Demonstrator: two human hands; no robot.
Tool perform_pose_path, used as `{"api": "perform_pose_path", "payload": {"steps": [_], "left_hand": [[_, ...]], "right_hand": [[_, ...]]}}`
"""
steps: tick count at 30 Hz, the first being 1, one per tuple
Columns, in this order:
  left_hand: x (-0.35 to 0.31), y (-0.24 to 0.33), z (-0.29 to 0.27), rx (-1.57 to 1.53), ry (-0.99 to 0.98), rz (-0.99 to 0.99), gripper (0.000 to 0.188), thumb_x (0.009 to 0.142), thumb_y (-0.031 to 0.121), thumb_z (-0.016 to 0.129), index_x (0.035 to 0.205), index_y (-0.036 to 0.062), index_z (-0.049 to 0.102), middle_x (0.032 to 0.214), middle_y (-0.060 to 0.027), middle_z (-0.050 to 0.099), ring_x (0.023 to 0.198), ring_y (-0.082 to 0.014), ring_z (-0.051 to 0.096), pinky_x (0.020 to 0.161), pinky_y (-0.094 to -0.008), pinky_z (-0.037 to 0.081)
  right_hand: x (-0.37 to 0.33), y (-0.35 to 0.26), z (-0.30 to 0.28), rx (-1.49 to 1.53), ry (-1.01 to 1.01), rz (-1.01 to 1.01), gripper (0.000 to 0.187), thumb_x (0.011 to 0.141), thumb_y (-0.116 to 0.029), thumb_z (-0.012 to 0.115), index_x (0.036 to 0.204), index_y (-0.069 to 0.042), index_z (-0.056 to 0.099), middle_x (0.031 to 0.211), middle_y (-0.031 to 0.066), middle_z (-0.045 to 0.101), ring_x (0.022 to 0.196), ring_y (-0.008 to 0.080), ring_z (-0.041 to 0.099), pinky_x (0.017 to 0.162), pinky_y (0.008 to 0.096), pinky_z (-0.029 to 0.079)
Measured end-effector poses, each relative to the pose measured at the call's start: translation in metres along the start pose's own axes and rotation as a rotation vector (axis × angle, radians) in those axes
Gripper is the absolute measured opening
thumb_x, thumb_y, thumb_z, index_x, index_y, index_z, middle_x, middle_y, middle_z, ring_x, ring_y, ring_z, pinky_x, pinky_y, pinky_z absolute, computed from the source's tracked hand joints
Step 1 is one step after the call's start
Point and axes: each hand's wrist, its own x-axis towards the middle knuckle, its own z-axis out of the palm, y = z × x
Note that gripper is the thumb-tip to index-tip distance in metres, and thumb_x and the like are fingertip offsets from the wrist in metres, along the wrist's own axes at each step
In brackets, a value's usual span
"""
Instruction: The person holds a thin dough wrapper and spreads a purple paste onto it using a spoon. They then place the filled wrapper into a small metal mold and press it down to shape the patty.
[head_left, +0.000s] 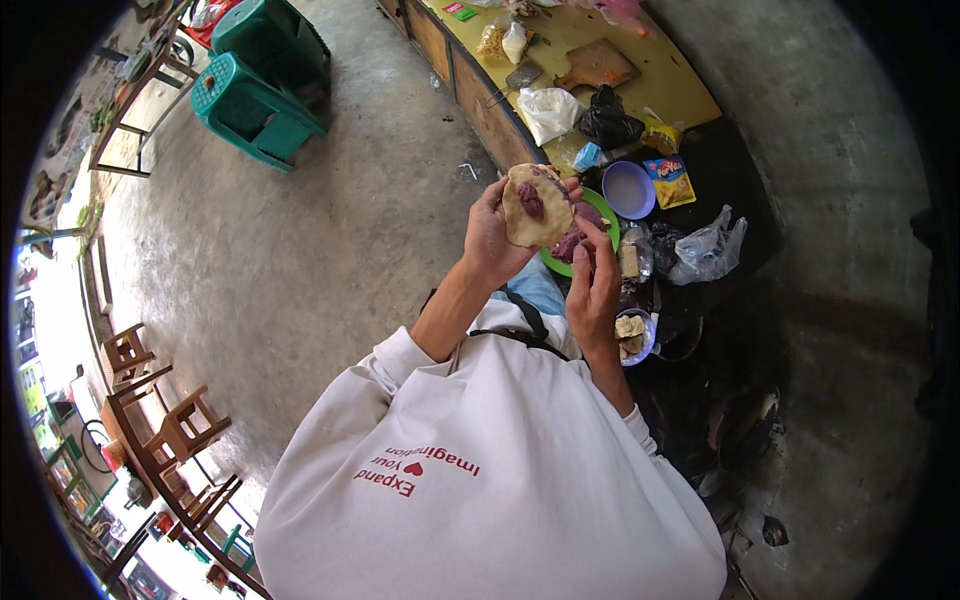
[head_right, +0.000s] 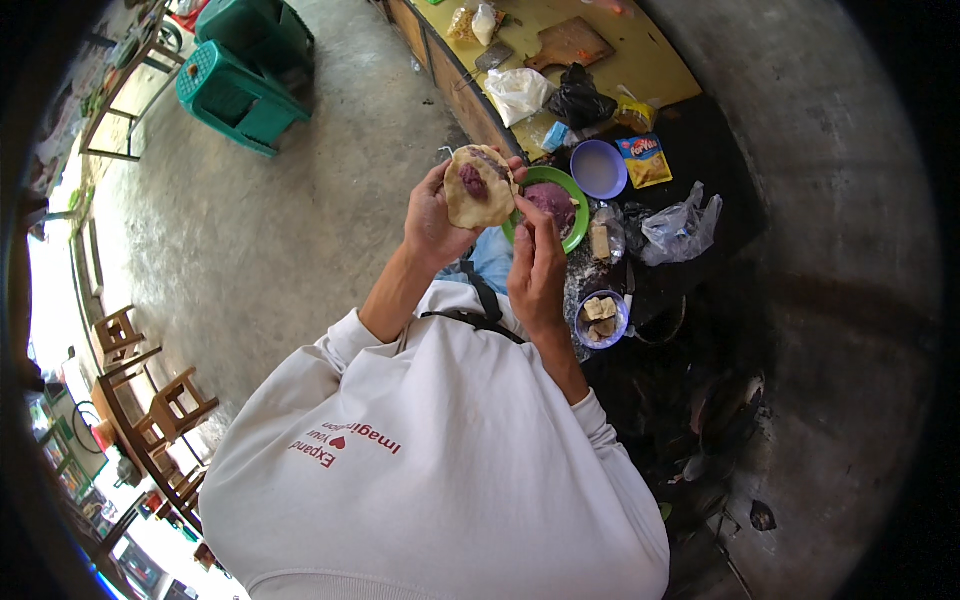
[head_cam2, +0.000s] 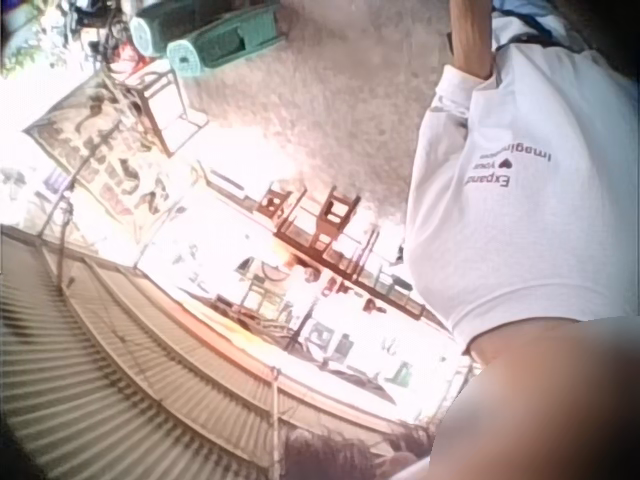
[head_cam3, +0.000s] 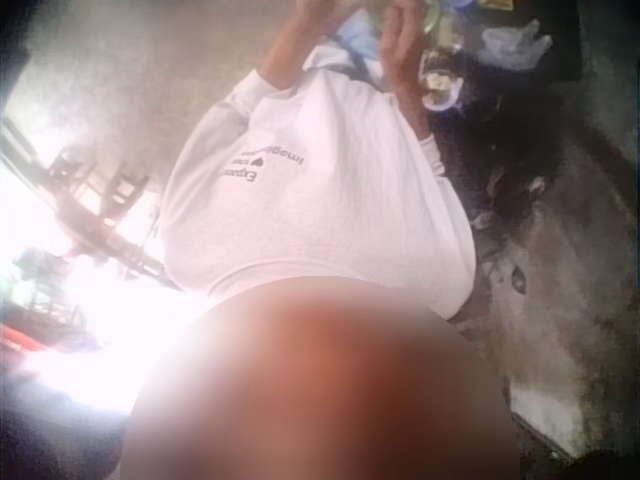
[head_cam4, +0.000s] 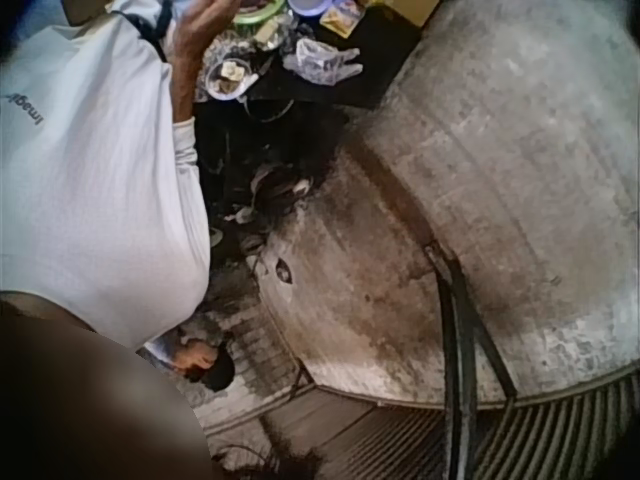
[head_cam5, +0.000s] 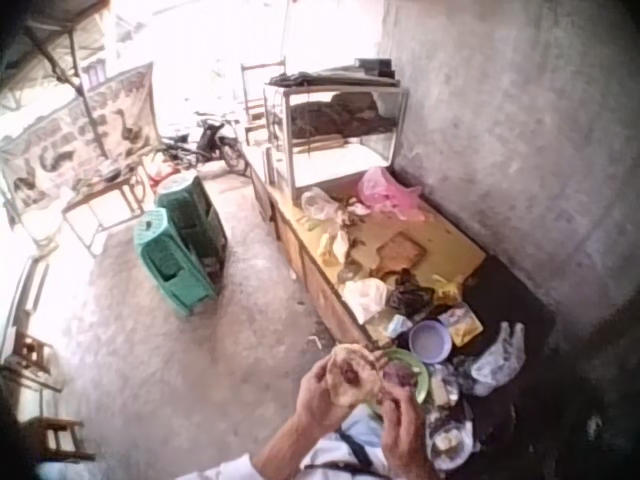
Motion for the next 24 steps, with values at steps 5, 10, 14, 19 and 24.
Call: {"api": "perform_pose_path", "payload": {"steps": [5, 10, 14, 19, 24], "left_hand": [[0.000, 0.000, 0.003, -0.104, 0.039, 0.029, 0.058, 0.108, 0.032, 0.022, 0.150, -0.0054, 0.037, 0.155, -0.0279, 0.041, 0.146, -0.0403, 0.039, 0.123, -0.0510, 0.032], [-0.004, -0.002, 0.008, -0.114, 0.010, 0.027, 0.054, 0.109, 0.033, 0.022, 0.147, -0.0014, 0.041, 0.152, -0.0287, 0.044, 0.144, -0.0405, 0.041, 0.123, -0.0512, 0.032], [-0.005, -0.003, 0.006, -0.076, 0.001, 0.055, 0.053, 0.110, 0.034, 0.022, 0.145, 0.0007, 0.044, 0.149, -0.0285, 0.048, 0.142, -0.0404, 0.044, 0.122, -0.0508, 0.033], [-0.003, -0.004, 0.001, -0.011, -0.019, 0.062, 0.056, 0.109, 0.034, 0.025, 0.151, -0.0001, 0.040, 0.155, -0.0269, 0.041, 0.146, -0.0399, 0.038, 0.124, -0.0509, 0.029], [-0.002, -0.004, 0.001, 0.011, -0.031, 0.061, 0.055, 0.109, 0.033, 0.025, 0.150, -0.0001, 0.040, 0.155, -0.0271, 0.042, 0.146, -0.0398, 0.039, 0.124, -0.0505, 0.029]], "right_hand": [[-0.008, 0.002, 0.005, 0.038, -0.037, 0.053, 0.032, 0.104, -0.003, 0.043, 0.134, 0.003, 0.053, 0.126, 0.0232, 0.062, 0.117, 0.0386, 0.062, 0.100, 0.0430, 0.048], [-0.016, 0.006, 0.016, 0.063, 0.000, 0.026, 0.029, 0.106, -0.006, 0.044, 0.132, 0.003, 0.053, 0.119, 0.0236, 0.064, 0.107, 0.0336, 0.064, 0.094, 0.0409, 0.049], [-0.016, 0.010, 0.015, 0.014, -0.057, 0.021, 0.032, 0.104, -0.001, 0.042, 0.135, 0.005, 0.051, 0.123, 0.0267, 0.059, 0.115, 0.0395, 0.061, 0.099, 0.0440, 0.047], [-0.018, 0.006, 0.016, -0.092, -0.040, -0.009, 0.034, 0.103, 0.000, 0.043, 0.136, 0.004, 0.051, 0.114, 0.0260, 0.055, 0.104, 0.0422, 0.060, 0.092, 0.0465, 0.048], [-0.019, 0.004, 0.017, -0.132, 0.014, -0.020, 0.034, 0.102, 0.000, 0.045, 0.135, 0.004, 0.051, 0.111, 0.0250, 0.054, 0.101, 0.0420, 0.060, 0.088, 0.0465, 0.048]]}}
